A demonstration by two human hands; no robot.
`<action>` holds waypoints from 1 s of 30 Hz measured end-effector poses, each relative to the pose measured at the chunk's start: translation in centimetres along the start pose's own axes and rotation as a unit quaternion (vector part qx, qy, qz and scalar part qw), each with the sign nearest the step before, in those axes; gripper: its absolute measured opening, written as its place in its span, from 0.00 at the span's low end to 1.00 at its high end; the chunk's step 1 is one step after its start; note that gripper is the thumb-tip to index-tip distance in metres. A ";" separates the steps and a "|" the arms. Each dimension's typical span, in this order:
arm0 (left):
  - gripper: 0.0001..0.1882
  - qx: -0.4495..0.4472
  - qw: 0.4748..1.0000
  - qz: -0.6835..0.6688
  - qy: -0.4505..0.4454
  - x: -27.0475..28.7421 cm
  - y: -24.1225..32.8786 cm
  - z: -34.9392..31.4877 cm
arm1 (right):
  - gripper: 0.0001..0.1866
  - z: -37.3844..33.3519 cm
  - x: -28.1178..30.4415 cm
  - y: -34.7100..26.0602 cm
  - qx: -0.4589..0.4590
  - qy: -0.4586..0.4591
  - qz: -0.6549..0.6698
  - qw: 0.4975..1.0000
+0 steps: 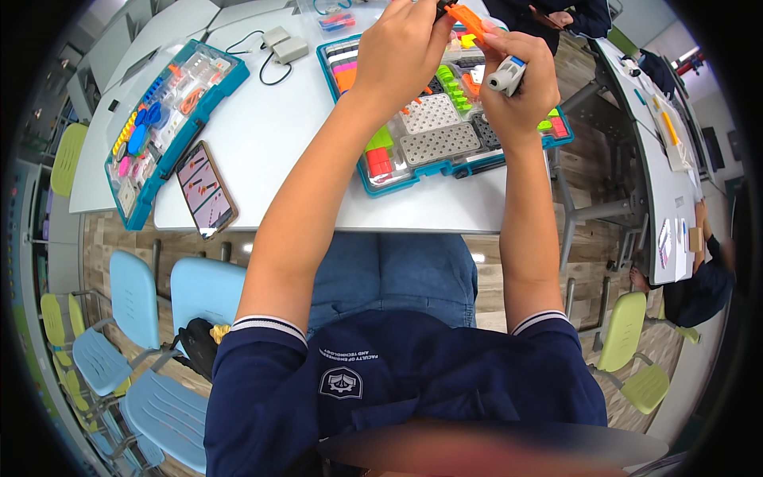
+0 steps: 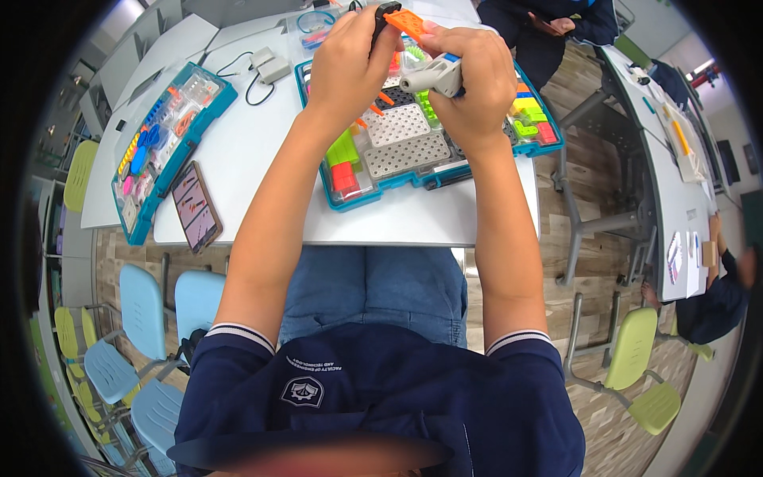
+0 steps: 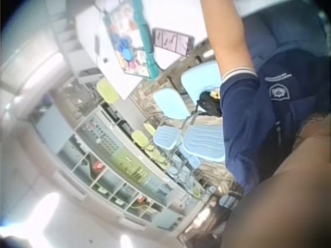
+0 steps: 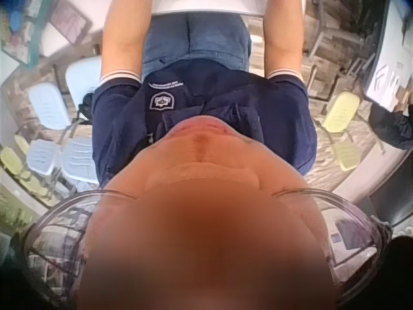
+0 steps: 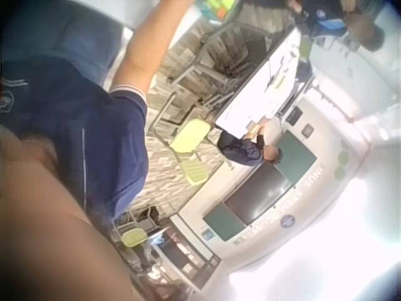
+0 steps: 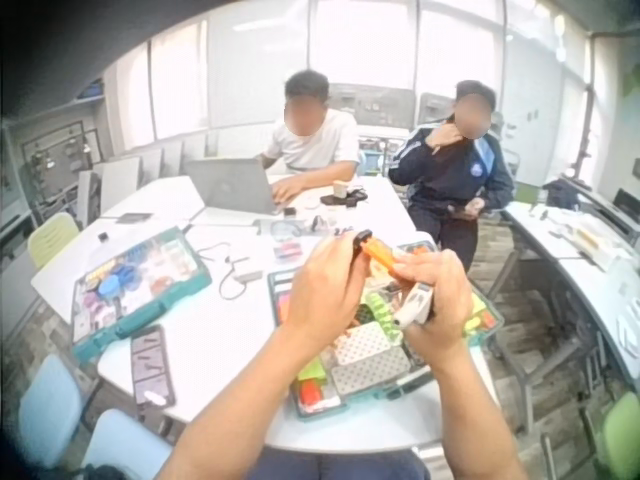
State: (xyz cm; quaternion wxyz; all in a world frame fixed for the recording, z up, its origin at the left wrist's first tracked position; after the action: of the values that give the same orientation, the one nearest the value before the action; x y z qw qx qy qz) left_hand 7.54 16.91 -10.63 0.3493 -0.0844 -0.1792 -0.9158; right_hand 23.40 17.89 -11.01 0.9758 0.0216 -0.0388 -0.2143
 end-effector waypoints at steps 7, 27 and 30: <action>0.07 -0.009 0.999 0.025 -0.032 -0.7 -0.8 -0.2 | 0.24 -0.2 -0.1 0.1 -0.001 0.009 -0.004 1.000; 0.09 -0.040 0.996 0.082 -0.008 -0.7 -0.9 -0.2 | 0.26 -0.3 -0.2 -0.1 -0.012 0.010 -0.006 1.000; 0.09 -0.046 0.996 0.081 -0.004 -0.7 -1.1 -0.3 | 0.25 -0.3 -0.1 0.0 -0.020 0.012 0.000 1.000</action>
State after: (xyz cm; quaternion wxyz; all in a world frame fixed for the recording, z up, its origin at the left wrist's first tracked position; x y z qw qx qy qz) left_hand 7.38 18.00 -11.36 0.4177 -0.1186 -0.1308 -0.8912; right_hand 23.34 17.97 -11.33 0.9763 0.0044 -0.0228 -0.2150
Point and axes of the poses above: each hand's wrist, its own z-axis towards the middle knuckle, its own x-axis out of the back of the hand, y = z × x, the point moved 2 cm from there along z, towards the middle knuckle, and after that the axes turned 3 degrees about y, right-handed, at the moved point
